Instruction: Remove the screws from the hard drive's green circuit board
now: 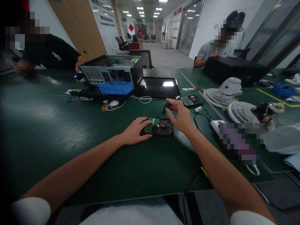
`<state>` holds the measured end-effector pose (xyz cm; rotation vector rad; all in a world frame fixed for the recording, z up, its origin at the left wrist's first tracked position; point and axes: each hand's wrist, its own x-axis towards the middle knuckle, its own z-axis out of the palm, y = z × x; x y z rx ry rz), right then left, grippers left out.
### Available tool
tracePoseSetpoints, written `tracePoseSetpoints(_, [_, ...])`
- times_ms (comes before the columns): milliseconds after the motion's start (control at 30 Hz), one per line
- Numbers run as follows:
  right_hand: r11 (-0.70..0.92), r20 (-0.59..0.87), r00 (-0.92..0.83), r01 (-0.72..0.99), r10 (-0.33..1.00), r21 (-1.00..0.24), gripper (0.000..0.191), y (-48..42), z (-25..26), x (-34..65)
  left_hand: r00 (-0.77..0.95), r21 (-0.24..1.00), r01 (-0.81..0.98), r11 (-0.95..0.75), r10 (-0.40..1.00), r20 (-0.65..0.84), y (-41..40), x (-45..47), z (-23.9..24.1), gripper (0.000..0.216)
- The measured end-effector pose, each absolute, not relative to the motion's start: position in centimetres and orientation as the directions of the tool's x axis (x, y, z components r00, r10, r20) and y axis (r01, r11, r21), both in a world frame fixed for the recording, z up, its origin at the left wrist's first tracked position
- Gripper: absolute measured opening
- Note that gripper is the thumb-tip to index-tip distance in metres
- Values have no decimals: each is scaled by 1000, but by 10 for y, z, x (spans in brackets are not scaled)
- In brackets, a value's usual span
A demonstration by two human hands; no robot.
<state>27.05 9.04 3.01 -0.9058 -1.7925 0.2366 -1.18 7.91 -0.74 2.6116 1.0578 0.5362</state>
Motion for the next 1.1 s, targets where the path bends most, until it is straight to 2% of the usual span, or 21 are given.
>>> tracePoseSetpoints(100, [679, 752, -112, 530, 650, -508, 38, 89, 30, 272, 667, 382, 615, -690, 713, 216, 80, -12, -8, 72])
tracePoseSetpoints(300, [699, 772, -170, 572, 613, -429, 36, 81, 35, 270, 667, 386, 617, -686, 716, 207, 80, -13, -7, 73])
tracePoseSetpoints(500, [674, 735, -128, 527, 665, -518, 41, 82, 32, 264, 672, 389, 616, -685, 715, 194, 80, -14, -6, 75])
tracePoseSetpoints(633, [627, 754, -86, 621, 651, -471, 41, 81, 32, 266, 669, 390, 616, -684, 716, 199, 80, -14, -6, 75])
tracePoseSetpoints(733, [635, 749, -115, 623, 652, -457, 41, 80, 34, 269, 665, 401, 615, -680, 719, 201, 80, -13, -7, 74])
tracePoseSetpoints(1000, [683, 758, -69, 491, 648, -540, 42, 85, 24, 264, 665, 382, 622, -683, 719, 202, 80, -12, -6, 73])
tracePoseSetpoints(1100, [645, 745, -32, 526, 666, -554, 43, 86, 21, 264, 672, 375, 620, -689, 713, 197, 80, -12, -6, 74])
